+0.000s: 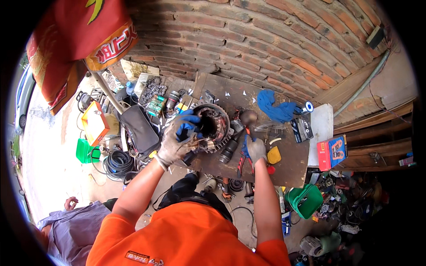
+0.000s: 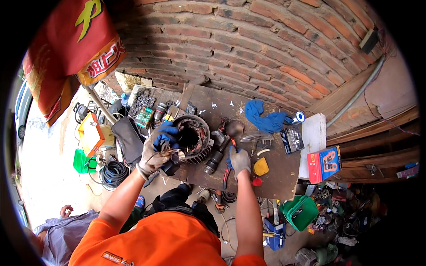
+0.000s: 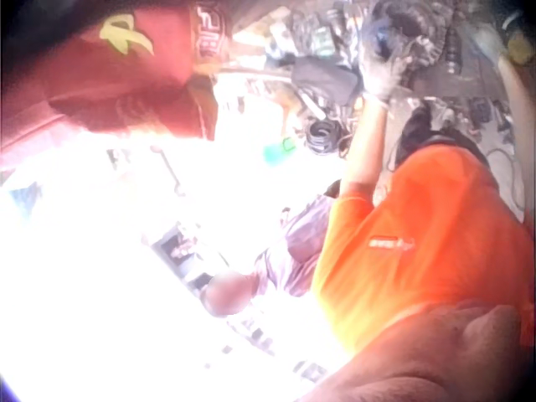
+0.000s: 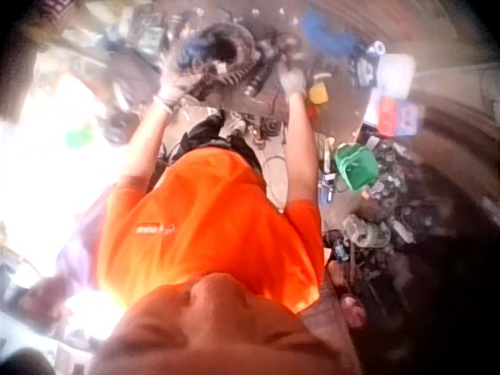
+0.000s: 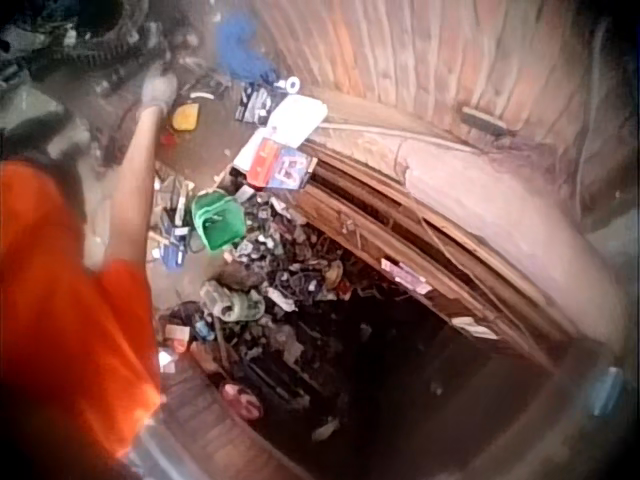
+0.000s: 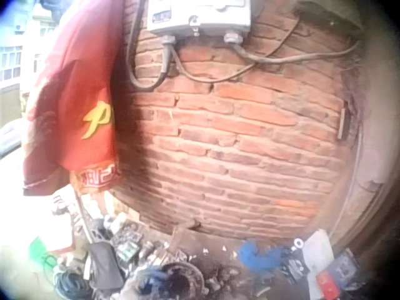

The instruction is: The person disassembles a motor component on a cluttered workbench, using a hammer to strike a metal shaft and remove parts. They then use pliers to pull out copper windings and debris from the motor casing.

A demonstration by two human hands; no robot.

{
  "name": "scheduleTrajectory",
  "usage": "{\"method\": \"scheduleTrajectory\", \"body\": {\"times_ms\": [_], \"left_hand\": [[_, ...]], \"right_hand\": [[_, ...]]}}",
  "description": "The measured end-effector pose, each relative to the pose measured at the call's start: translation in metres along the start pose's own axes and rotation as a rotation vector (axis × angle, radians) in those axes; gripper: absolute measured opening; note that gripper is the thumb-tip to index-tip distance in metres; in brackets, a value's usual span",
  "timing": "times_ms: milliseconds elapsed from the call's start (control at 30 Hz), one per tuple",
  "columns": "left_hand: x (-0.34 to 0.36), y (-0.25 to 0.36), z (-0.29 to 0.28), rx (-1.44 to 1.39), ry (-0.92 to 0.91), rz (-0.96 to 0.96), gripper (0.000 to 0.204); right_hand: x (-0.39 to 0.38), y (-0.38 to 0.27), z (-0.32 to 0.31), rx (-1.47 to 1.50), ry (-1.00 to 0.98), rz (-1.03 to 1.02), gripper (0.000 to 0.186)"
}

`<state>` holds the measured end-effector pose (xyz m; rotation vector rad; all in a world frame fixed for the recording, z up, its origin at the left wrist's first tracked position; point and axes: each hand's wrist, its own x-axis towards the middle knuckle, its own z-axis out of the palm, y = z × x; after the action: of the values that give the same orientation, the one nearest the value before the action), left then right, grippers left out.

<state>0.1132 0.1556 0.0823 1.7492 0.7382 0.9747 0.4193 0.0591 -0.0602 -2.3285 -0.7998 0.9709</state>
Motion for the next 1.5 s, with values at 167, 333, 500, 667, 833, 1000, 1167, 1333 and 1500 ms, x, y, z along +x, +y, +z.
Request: {"method": "scheduleTrajectory", "body": {"times_ms": [167,333,500,667,833,1000,1167,1333,1500], "left_hand": [[-0.020,-0.010,-0.001,0.169,0.198,-0.176,0.034],[-0.022,-0.009,0.008,-0.157,0.252,-0.275,0.026],[-0.023,-0.006,0.020,0.001,0.338,-0.253,0.022],[-0.020,0.000,0.020,0.278,0.251,-0.200,0.022],[-0.024,-0.013,0.019,0.251,0.324,-0.086,0.020],[-0.032,-0.024,0.014,0.284,0.372,-0.118,0.024],[-0.022,-0.015,0.017,0.250,0.413,-0.067,0.019],[-0.024,0.001,0.011,-0.056,0.466,-0.297,0.033],[-0.035,-0.037,0.003,0.075,0.477,-0.374,0.029]], "right_hand": [[-0.059,-0.026,-0.028,-0.371,-0.037,-0.094,0.064],[-0.061,-0.061,-0.087,-0.355,0.331,-0.149,0.039],[0.023,-0.037,-0.112,-1.101,0.454,-0.459,0.051],[0.053,-0.013,-0.116,-1.189,0.254,-0.468,0.050],[0.013,0.027,-0.131,-0.840,0.670,-0.578,0.050],[-0.040,0.094,-0.168,-0.641,0.750,-0.287,0.050],[-0.027,0.160,-0.177,-0.724,0.682,-0.019,0.055],[-0.038,0.118,-0.173,-0.757,0.627,0.056,0.075],[-0.068,0.025,-0.155,-0.356,0.602,-0.263,0.067]]}}
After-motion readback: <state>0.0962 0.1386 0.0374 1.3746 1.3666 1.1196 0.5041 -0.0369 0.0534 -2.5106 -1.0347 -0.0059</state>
